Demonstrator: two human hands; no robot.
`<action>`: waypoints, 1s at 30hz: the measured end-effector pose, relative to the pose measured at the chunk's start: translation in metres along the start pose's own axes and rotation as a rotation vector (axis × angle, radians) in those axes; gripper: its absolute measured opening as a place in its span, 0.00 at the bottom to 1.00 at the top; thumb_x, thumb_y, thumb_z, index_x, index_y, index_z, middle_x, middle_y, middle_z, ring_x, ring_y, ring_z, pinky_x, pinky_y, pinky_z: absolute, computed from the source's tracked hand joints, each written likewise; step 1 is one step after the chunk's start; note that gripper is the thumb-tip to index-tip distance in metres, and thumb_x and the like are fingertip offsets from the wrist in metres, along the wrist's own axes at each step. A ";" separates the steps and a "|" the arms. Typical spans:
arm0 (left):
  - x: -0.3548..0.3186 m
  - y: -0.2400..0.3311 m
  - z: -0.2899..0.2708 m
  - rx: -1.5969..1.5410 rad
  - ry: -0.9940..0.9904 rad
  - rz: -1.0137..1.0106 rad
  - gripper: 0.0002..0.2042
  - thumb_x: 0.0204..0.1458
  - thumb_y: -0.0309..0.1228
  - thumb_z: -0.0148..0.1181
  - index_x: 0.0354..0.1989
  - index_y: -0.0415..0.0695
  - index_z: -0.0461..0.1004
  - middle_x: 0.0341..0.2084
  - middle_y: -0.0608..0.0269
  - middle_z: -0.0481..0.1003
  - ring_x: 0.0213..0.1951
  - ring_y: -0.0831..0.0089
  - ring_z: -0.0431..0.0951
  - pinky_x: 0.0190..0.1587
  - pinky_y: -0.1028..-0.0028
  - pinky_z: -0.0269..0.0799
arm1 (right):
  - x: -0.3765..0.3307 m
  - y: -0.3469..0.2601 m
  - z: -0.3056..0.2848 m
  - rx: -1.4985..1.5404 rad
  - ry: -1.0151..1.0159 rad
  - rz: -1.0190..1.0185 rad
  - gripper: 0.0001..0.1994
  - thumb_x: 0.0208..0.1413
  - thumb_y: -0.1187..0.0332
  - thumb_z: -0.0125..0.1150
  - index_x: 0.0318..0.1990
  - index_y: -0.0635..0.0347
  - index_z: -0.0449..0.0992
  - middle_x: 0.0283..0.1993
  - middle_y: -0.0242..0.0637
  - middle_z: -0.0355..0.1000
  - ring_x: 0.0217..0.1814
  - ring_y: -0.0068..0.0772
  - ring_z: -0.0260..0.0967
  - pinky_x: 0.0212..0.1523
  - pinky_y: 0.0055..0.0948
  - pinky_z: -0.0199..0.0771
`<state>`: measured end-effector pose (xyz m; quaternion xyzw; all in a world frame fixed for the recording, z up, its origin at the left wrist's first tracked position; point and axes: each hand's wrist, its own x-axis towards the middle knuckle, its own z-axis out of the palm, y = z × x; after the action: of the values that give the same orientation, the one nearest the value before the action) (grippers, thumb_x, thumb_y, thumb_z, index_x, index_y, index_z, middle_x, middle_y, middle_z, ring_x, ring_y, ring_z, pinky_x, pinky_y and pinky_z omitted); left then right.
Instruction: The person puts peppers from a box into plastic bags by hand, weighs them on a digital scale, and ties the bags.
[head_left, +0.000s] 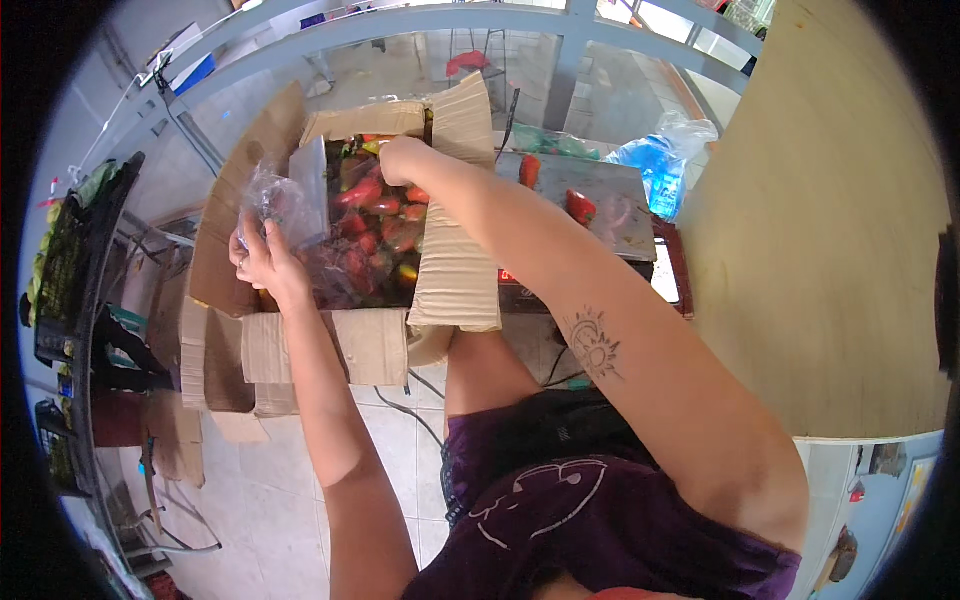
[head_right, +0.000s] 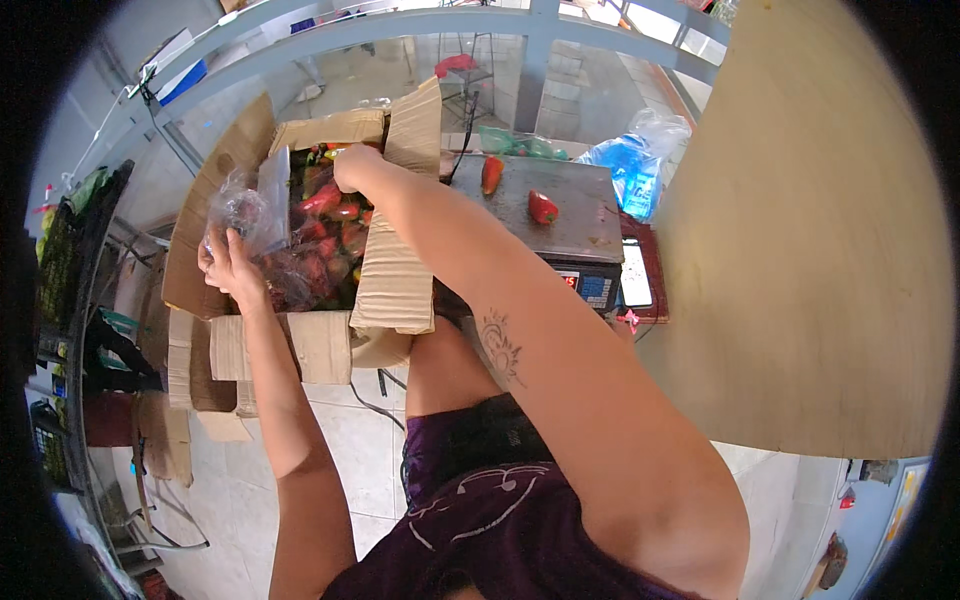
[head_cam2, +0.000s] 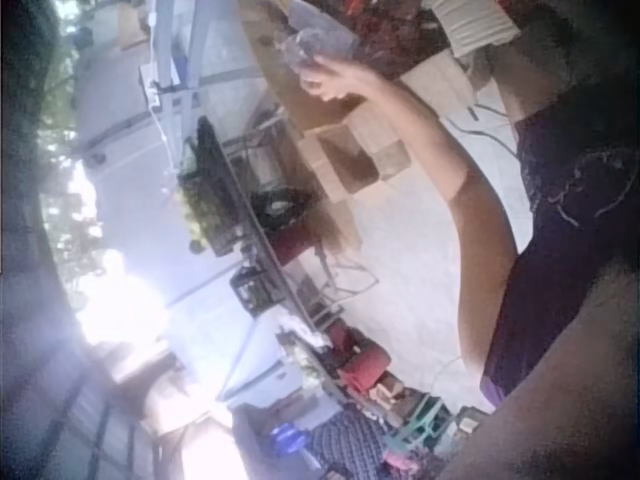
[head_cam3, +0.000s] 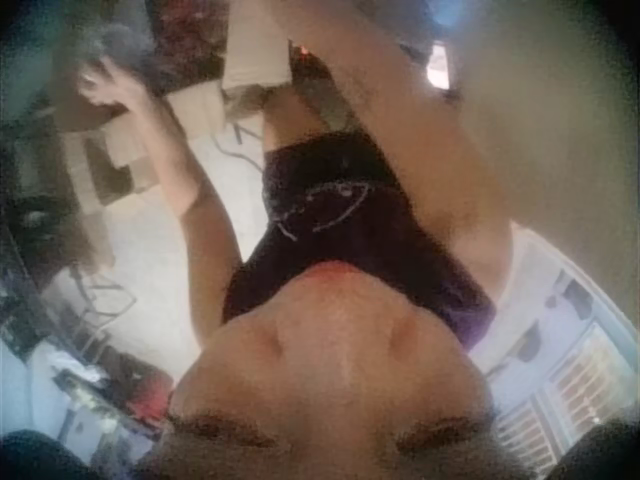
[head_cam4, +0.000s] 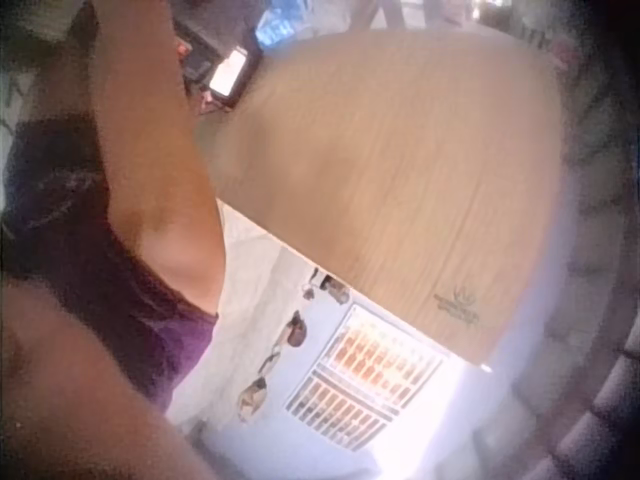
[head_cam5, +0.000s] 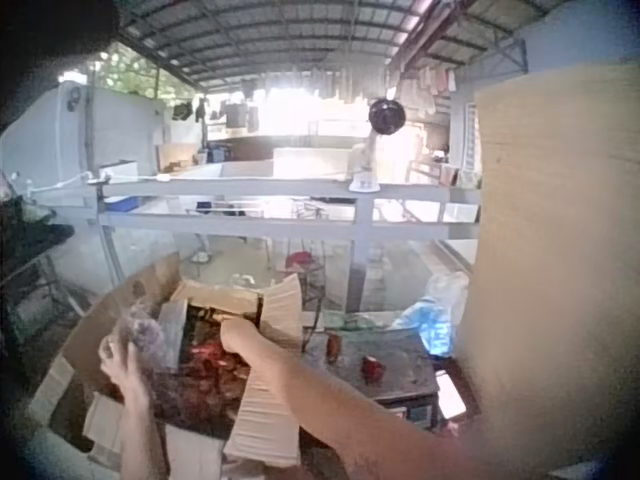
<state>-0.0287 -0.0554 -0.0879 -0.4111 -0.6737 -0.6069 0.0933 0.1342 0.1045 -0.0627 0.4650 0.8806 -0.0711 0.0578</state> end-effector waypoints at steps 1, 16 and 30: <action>0.000 -0.004 0.002 0.024 -0.004 0.000 0.21 0.50 0.45 0.49 0.51 0.53 0.66 0.53 0.52 0.54 0.51 0.55 0.51 0.50 0.59 0.58 | 0.004 0.002 0.000 0.014 -0.032 0.037 0.13 0.42 0.71 0.54 0.39 0.58 0.76 0.44 0.42 0.71 0.48 0.41 0.68 0.44 0.37 0.69; -0.003 0.001 0.002 0.035 -0.028 -0.032 0.20 0.49 0.44 0.50 0.51 0.52 0.67 0.53 0.48 0.55 0.50 0.52 0.54 0.52 0.57 0.53 | 0.016 -0.001 0.006 -0.082 0.251 0.113 0.11 0.49 0.69 0.48 0.38 0.58 0.75 0.44 0.37 0.71 0.46 0.39 0.69 0.39 0.41 0.70; -0.001 -0.007 0.009 0.150 0.015 -0.071 0.22 0.47 0.47 0.50 0.50 0.53 0.68 0.52 0.49 0.57 0.50 0.52 0.55 0.51 0.54 0.51 | -0.102 0.177 -0.069 0.485 0.795 -0.040 0.19 0.34 0.54 0.62 0.30 0.60 0.76 0.25 0.41 0.73 0.29 0.36 0.71 0.33 0.32 0.70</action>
<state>-0.0299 -0.0475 -0.0960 -0.3742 -0.7308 -0.5607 0.1073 0.3358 0.1328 0.0096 0.4392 0.8011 -0.0920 -0.3961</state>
